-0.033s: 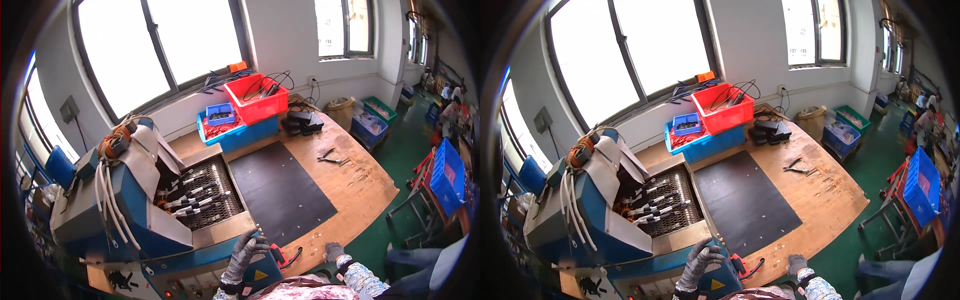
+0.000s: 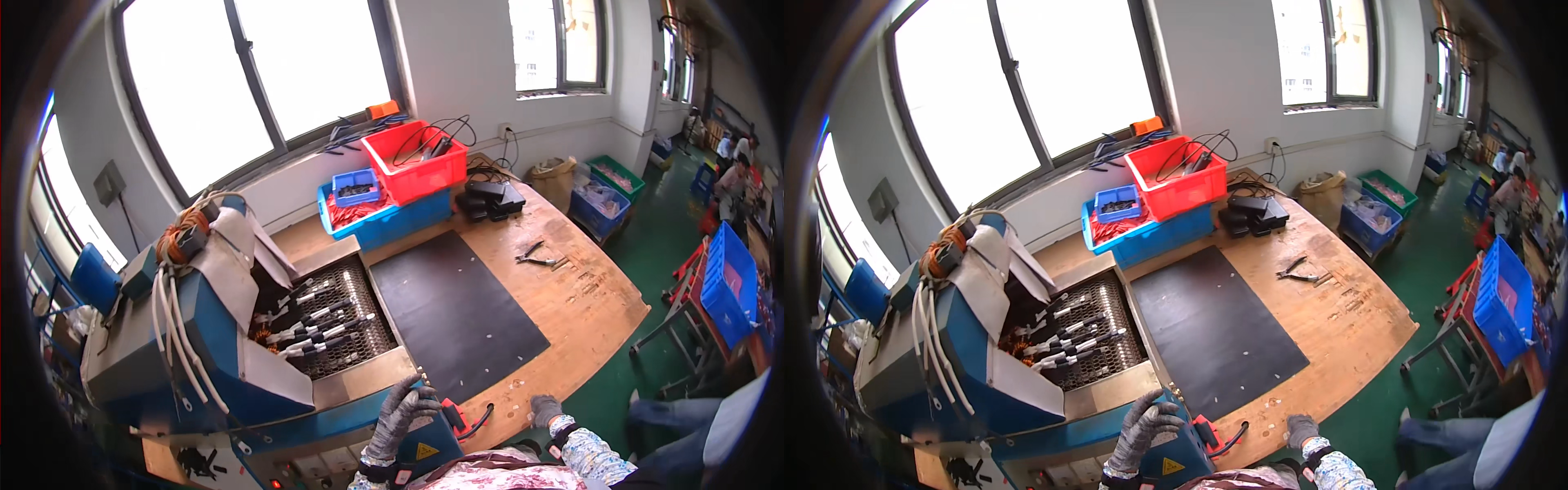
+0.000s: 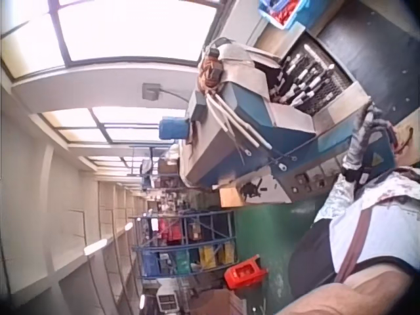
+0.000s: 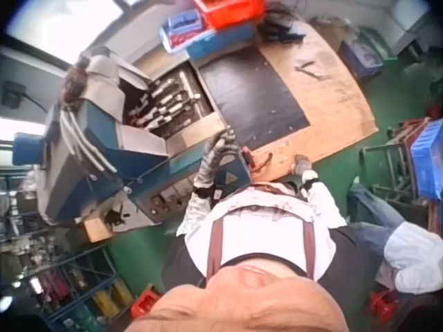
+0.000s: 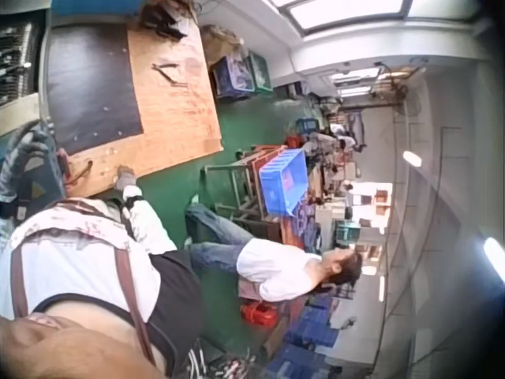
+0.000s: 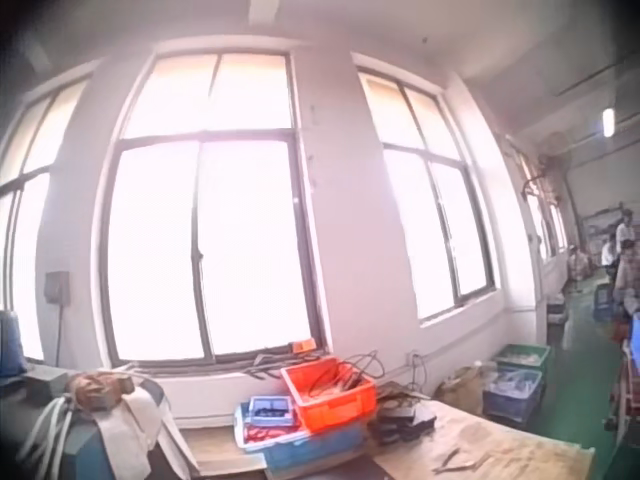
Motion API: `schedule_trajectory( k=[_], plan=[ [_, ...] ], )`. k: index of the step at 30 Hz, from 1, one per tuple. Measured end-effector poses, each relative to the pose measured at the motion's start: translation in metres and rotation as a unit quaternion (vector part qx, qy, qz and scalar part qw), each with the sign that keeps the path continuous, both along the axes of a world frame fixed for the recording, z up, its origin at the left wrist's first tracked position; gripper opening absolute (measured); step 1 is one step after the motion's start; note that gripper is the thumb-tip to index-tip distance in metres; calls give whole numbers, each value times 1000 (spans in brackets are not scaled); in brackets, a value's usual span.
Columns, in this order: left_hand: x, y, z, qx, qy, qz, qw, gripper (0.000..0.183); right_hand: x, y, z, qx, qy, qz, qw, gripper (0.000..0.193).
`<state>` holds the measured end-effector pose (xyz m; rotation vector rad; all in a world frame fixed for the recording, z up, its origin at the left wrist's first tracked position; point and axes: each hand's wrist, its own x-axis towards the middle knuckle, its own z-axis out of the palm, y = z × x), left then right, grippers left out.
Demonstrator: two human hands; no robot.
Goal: The person picks up coiled wire assemblies from a metal rack, places them into a heat-shrinking conveyor machine, and transfers the processed assemblies back onto the metal rack.
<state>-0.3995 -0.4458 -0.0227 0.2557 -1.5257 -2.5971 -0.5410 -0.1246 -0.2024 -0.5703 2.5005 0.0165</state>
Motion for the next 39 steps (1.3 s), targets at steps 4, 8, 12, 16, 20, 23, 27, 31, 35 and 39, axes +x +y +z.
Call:
schedule_trajectory(
  k=[4,8,12,16,20,23,27,31,35,39],
  plan=[
    [-14,2,-3,16,3,-70,997,51,8,6,4,-14,41,-48,998,35],
    [-9,10,9,-34,3,-43,998,51,15,7,-14,-92,91,-57,990,44],
    [5,4,23,-55,-23,-55,997,55,4,-9,-31,-68,42,-33,996,47],
    [-7,22,31,-54,-50,-119,990,57,10,-3,-12,-34,42,-102,993,49],
    [-10,1,-4,-59,19,-108,992,56,11,-11,-8,-59,59,-117,990,51],
    [-12,2,-2,-55,0,-111,992,56,6,-10,-20,-43,50,-104,992,47],
    [-13,13,13,-60,-42,-93,993,57,4,-10,-6,-50,33,-102,993,45],
    [-5,23,32,-80,-47,-75,993,57,1,-10,-15,-59,54,-104,991,50],
    [-1,13,36,-47,-65,-38,996,54,3,-11,-13,-42,2,-99,994,56],
    [2,0,38,-49,-69,41,996,51,3,-6,-18,-56,-4,-93,994,54]
  ],
)
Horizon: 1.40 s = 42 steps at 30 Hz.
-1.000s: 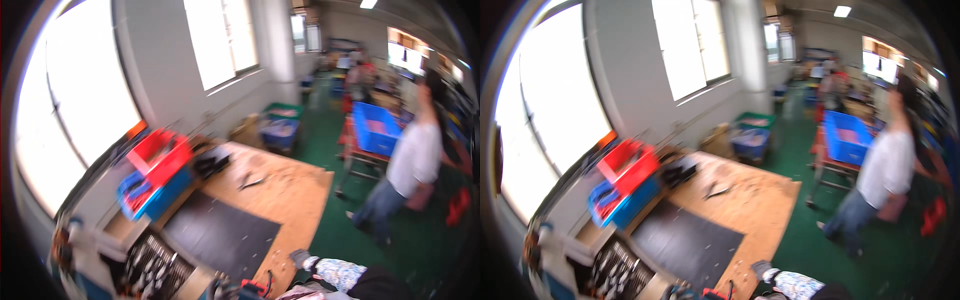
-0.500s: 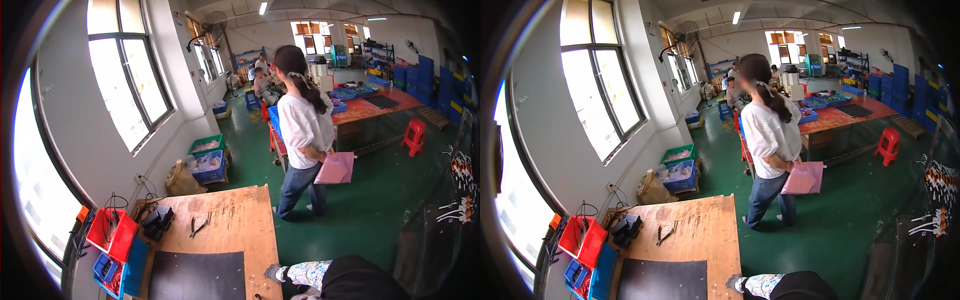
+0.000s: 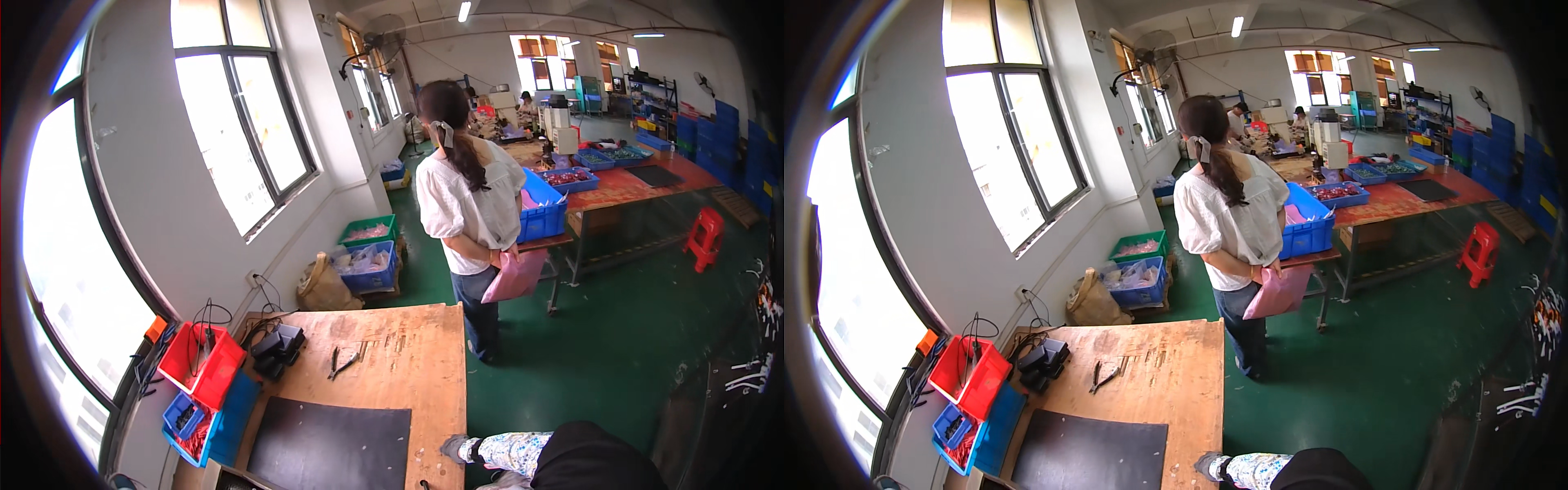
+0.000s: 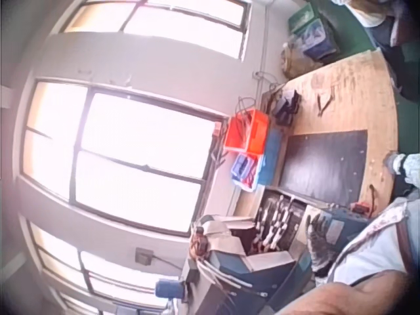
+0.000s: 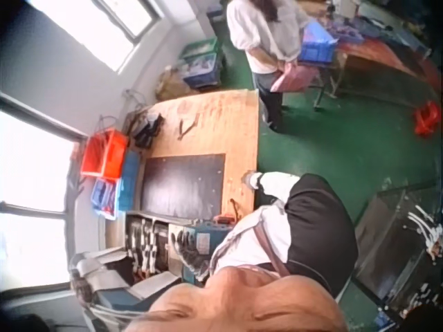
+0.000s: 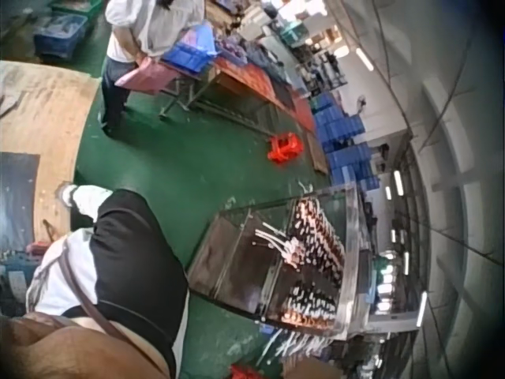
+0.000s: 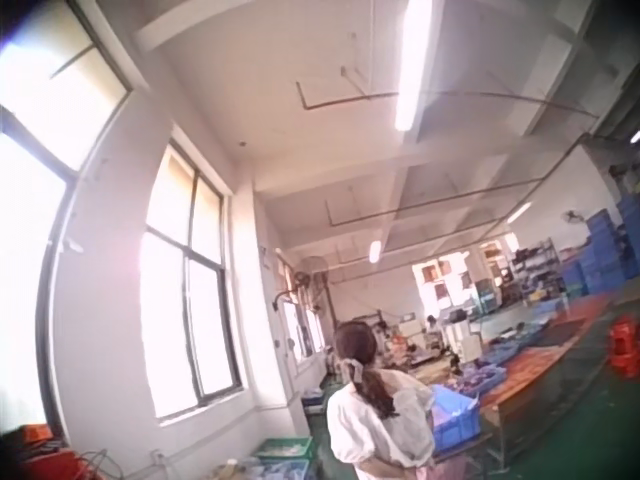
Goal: The person picks up coiled wire assemblies from a metal rack, places them into a heat-shrinking conveyor machine, and transfers the processed assemblies back onto the metal rack.
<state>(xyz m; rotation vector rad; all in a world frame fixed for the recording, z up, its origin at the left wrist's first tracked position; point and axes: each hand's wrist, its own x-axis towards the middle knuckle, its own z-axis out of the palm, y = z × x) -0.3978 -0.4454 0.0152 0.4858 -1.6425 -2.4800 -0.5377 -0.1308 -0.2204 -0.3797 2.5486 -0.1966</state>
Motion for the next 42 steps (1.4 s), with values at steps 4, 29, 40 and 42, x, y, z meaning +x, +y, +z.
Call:
schedule_trajectory(
  k=[4,29,40,42],
  plan=[
    [5,-54,-41,86,20,52,995,48,1,-3,-3,7,42,23,999,47],
    [-10,-29,-6,138,36,102,985,50,-1,-9,27,88,-67,-27,993,64],
    [-2,-40,-18,143,68,40,986,49,-4,-10,41,87,-52,42,994,41],
    [-2,-38,-16,158,49,47,985,50,-8,-17,60,73,-43,38,996,35]
  ],
)
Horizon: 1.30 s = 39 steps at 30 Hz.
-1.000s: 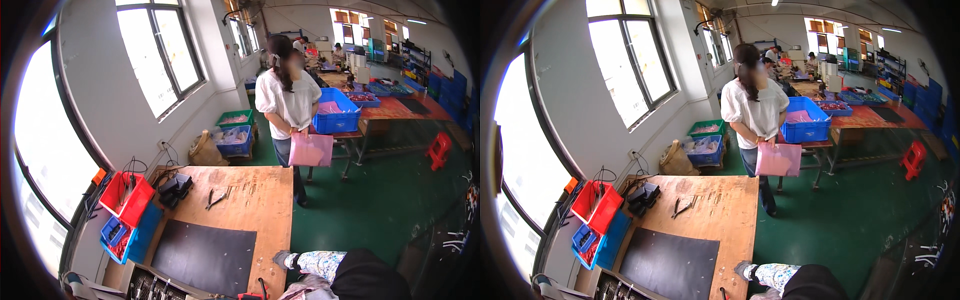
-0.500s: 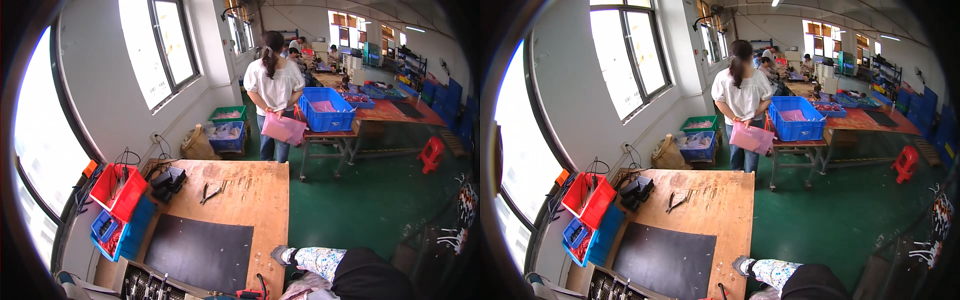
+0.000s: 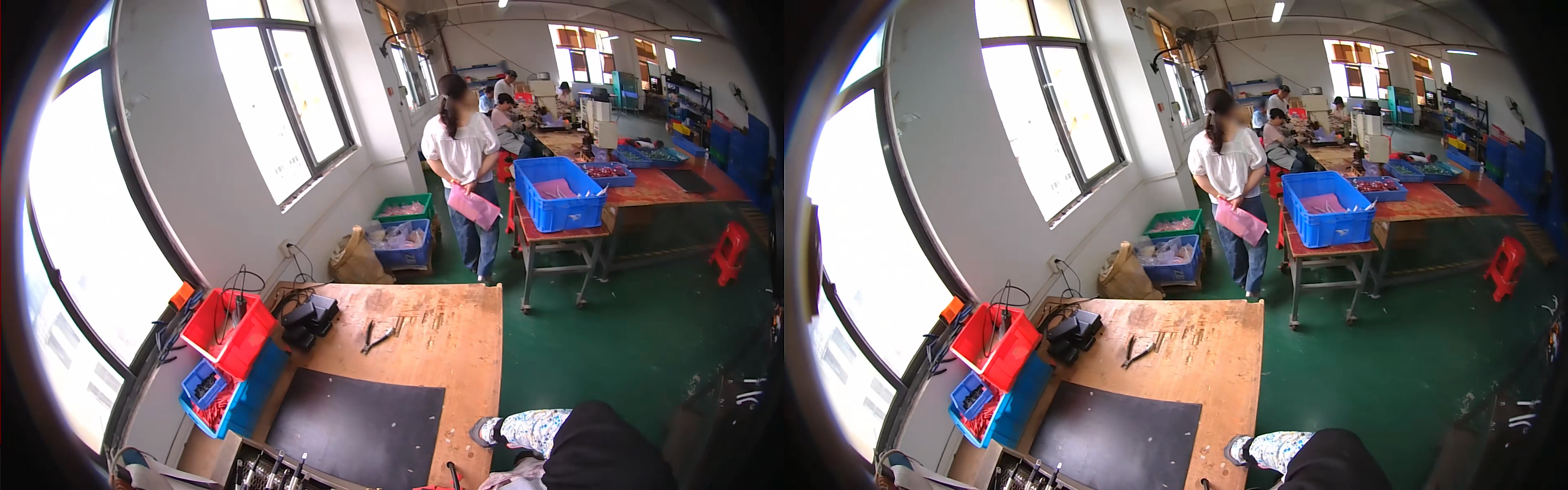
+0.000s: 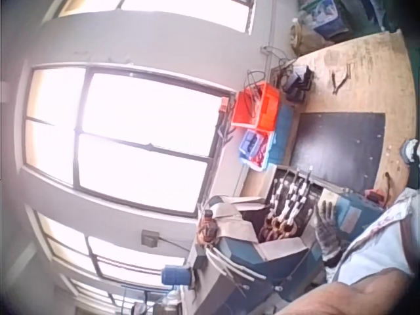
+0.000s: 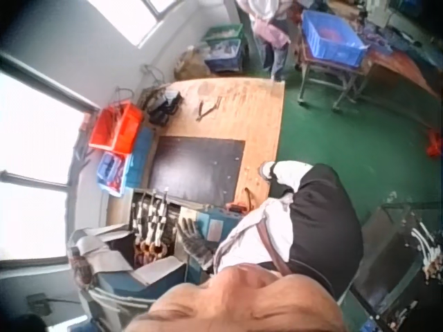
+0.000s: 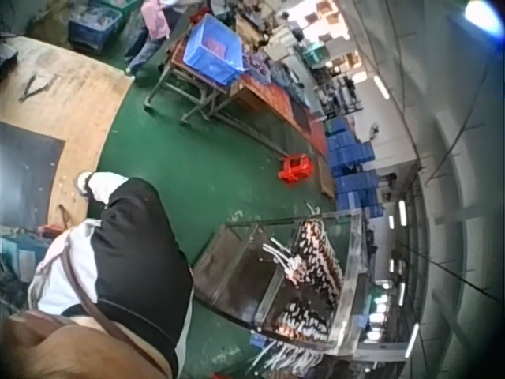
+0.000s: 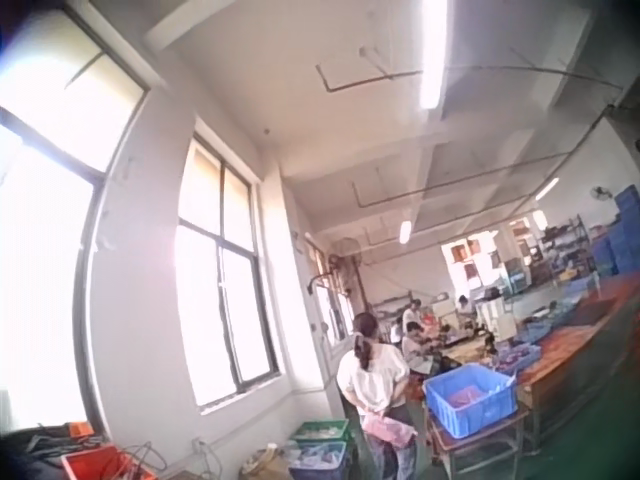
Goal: The person picks up coiled wire assemblies from a metal rack, places them into a heat-shrinking conveyor machine, and transfers the processed assemblies back onto the metal rack.
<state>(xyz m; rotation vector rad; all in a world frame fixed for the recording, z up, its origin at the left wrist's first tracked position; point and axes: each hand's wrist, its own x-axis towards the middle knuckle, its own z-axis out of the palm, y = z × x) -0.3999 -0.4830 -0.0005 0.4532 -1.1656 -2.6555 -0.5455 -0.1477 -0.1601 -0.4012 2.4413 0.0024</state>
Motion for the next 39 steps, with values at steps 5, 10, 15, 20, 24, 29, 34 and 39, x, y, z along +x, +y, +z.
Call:
schedule_trajectory(
  k=[5,10,15,20,24,29,34,39],
  plan=[
    [1,-28,-40,72,13,-8,997,50,4,-7,-56,-103,169,112,974,18],
    [-1,-20,-32,34,-10,16,999,48,-16,-33,-103,-37,99,97,990,14],
    [-6,3,-1,-15,2,54,998,47,-23,-26,-84,-5,32,100,994,18],
    [-4,5,6,-28,-11,61,998,47,-26,-24,-76,20,-15,110,994,22],
    [-5,11,17,-40,-47,76,995,47,-24,-30,-51,23,-50,127,990,27],
    [-8,9,7,-6,-16,58,998,45,-41,-65,-37,-182,8,138,974,45],
    [-7,6,4,-28,-18,51,998,47,-58,-155,69,-452,-69,53,888,62],
    [-8,-1,-2,21,-8,59,998,46,-72,-237,57,-514,-165,50,840,75]
  ],
)
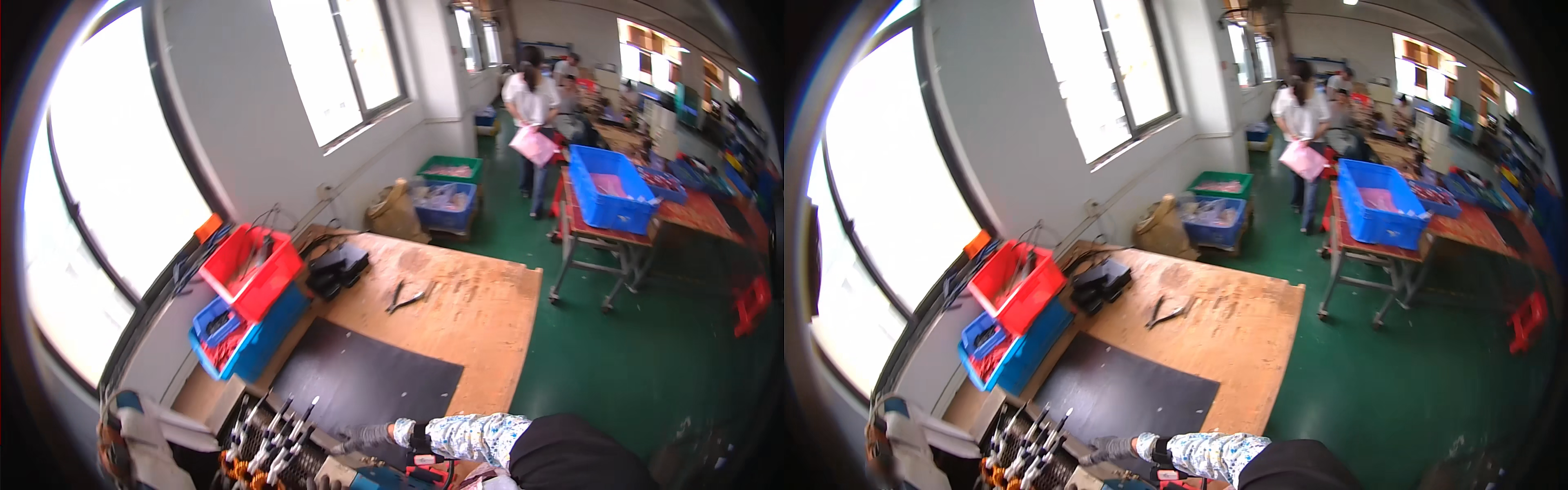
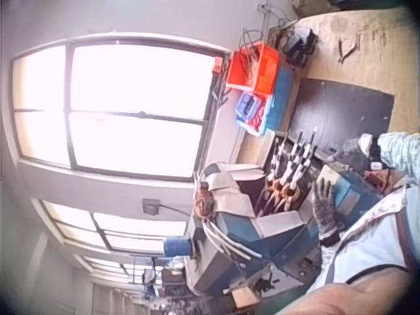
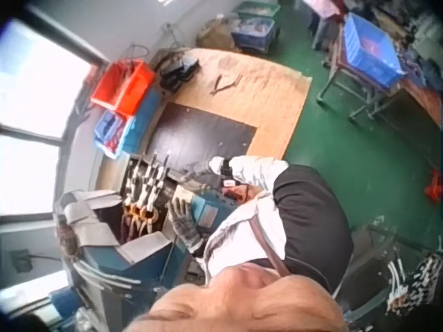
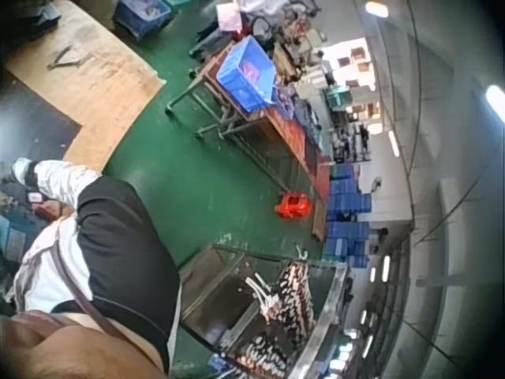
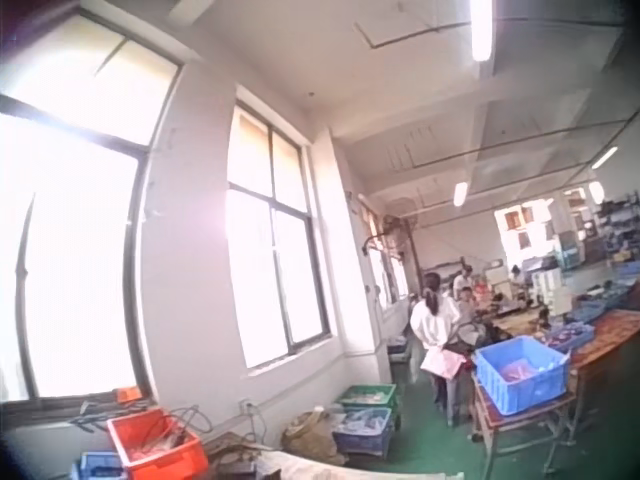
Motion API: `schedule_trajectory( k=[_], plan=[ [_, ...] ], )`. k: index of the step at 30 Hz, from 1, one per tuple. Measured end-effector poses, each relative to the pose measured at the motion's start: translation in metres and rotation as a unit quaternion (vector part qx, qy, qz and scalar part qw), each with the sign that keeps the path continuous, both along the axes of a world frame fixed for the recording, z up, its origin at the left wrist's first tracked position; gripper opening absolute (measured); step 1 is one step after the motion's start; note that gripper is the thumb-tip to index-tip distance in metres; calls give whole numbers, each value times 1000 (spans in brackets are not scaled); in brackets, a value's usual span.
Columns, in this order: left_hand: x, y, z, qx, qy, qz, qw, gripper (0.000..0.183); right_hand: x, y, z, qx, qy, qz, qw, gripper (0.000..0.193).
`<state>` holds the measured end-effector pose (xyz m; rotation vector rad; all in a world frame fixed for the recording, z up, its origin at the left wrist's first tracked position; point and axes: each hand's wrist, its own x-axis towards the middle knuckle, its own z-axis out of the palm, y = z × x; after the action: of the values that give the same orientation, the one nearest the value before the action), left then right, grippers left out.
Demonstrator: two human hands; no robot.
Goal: The person picks up coiled wire assemblies from a metal rack, places them into a heat-shrinking conveyor machine, and transfers the processed assemblies back onto the metal rack.
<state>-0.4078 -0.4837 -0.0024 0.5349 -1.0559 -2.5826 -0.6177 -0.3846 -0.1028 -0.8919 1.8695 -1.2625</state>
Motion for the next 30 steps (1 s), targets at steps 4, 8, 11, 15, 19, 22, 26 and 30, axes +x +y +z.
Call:
schedule_trajectory(
  k=[4,8,11,15,19,22,26,30],
  plan=[
    [7,-13,-17,17,18,0,1000,48,34,0,98,-28,-344,31,938,68],
    [5,-28,-44,143,48,31,988,46,3,-41,42,-214,-45,68,973,55],
    [16,-41,-15,187,46,151,969,48,10,-52,55,-125,-121,84,981,48],
    [27,-63,-27,101,5,226,969,50,22,-62,83,-216,-351,7,911,39],
    [30,-92,-57,39,-41,190,980,52,-8,-90,47,-244,-389,-6,888,31],
    [26,-96,-61,53,-41,203,977,54,-13,-109,45,-374,-418,38,827,25],
    [31,-101,-50,155,249,30,956,48,-20,-117,75,-325,-282,-4,903,17],
    [25,-93,-37,136,142,115,974,50,-46,-138,52,-281,-519,-9,807,24]
  ],
)
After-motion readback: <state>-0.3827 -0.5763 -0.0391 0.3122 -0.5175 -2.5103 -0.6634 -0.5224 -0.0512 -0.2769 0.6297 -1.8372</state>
